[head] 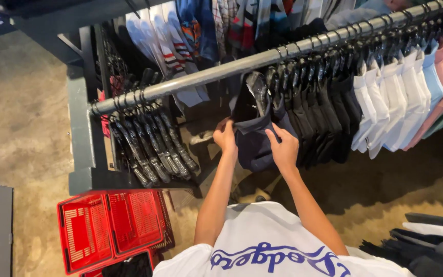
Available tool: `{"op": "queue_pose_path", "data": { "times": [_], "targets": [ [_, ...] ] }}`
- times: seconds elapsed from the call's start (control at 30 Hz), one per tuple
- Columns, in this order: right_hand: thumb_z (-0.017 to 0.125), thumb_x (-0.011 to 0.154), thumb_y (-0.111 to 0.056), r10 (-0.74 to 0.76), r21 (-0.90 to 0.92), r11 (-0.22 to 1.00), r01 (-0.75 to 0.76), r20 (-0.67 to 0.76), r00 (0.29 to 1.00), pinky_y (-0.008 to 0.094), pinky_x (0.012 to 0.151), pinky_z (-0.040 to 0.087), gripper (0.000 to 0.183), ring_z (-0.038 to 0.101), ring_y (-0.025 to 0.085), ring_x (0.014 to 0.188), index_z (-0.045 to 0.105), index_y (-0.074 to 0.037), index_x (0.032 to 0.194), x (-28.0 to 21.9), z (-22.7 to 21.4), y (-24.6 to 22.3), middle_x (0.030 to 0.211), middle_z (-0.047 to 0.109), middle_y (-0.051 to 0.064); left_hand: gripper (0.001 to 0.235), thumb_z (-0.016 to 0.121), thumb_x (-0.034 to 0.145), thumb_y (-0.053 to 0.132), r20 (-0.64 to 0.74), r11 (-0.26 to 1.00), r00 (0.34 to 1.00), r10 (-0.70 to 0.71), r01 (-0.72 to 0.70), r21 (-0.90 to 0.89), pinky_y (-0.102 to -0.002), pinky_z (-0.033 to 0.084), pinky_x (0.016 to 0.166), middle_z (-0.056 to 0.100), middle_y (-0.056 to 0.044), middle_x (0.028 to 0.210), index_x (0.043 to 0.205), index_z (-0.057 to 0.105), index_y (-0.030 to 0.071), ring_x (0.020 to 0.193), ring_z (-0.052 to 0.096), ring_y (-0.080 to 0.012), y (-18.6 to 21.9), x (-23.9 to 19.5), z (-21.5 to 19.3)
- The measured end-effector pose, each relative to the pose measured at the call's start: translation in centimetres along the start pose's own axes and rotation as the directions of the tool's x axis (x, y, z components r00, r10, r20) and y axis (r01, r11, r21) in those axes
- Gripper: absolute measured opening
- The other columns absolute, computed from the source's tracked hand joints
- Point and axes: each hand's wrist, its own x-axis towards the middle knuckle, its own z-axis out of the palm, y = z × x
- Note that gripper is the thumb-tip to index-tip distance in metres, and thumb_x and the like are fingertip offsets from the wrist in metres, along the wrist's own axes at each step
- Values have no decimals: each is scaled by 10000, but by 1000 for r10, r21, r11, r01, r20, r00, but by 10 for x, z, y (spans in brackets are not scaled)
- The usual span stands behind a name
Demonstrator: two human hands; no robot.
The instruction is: Removing clothing items from hangers on a rack and placing them into a shopping basket on the floor.
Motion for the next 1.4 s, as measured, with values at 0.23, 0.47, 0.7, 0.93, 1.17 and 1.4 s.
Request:
{"op": "queue_pose_path", "data": {
  "times": [0.23, 0.47, 0.7, 0.93, 1.17, 1.4],
  "targets": [
    [708, 979, -150, -150, 129, 980, 154, -37, 988, 315, 653, 511, 221, 677, 235, 679, 748, 10, 1126, -13, 3, 49, 865, 705, 182, 200, 738, 942, 156, 39, 983, 994, -103, 108, -150, -306, 603, 695, 702, -62, 873, 984, 657, -22, 781, 676, -161, -77, -22, -49],
    [714, 947, -117, -126, 142, 983, 118, 45, 991, 306, 604, 506, 179, 676, 189, 641, 750, 26, 1048, -23, -15, 83, 823, 718, 182, 733, 816, 743, 127, 623, 469, 512, 591, -847, 251, -475, 405, 1113, 535, -219, 1433, 1394, 503, 4, 1349, 500, -391, 93, -136, 32],
    [708, 933, -108, 139, 288, 930, -230, 303, 943, 305, 531, 498, 159, 617, 114, 569, 755, 16, 1021, -49, -33, 148, 695, 713, 140, 663, 826, 745, 124, 763, 506, 561, 322, -783, 362, -449, 500, 965, 570, -161, 1202, 1340, 540, 59, 1106, 599, -371, 75, -192, 29],
    [663, 1001, -80, -16, 378, 916, -135, 371, 929, 252, 626, 496, 158, 586, 70, 743, 703, 70, 1031, -50, -28, 175, 828, 723, 42, 333, 748, 801, -8, 661, 164, 397, 637, -907, 388, -425, 512, 933, 620, -93, 1051, 1074, 655, 157, 1059, 629, -308, 5, -252, 2],
    [571, 1014, -161, -73, 664, 449, -598, 695, 716, 241, 854, 496, 244, 636, 67, 968, 675, -3, 1169, -46, -13, 173, 1078, 691, 3, 463, 712, 851, 26, 495, 587, 722, 484, -687, 428, -377, 542, 958, 634, -138, 1195, 1296, 587, 54, 1098, 651, -323, 30, -268, -22],
    [533, 943, -172, -51, 448, 639, -626, 836, 547, 187, 886, 463, 213, 599, 16, 980, 669, -92, 1086, -70, 11, 129, 1038, 675, -85, 1234, 1033, 470, 327, 545, 368, 739, 396, -671, 643, -519, 274, 1063, 465, -290, 1447, 1477, 435, -65, 1331, 341, -492, 71, -244, -108]
  ]
}}
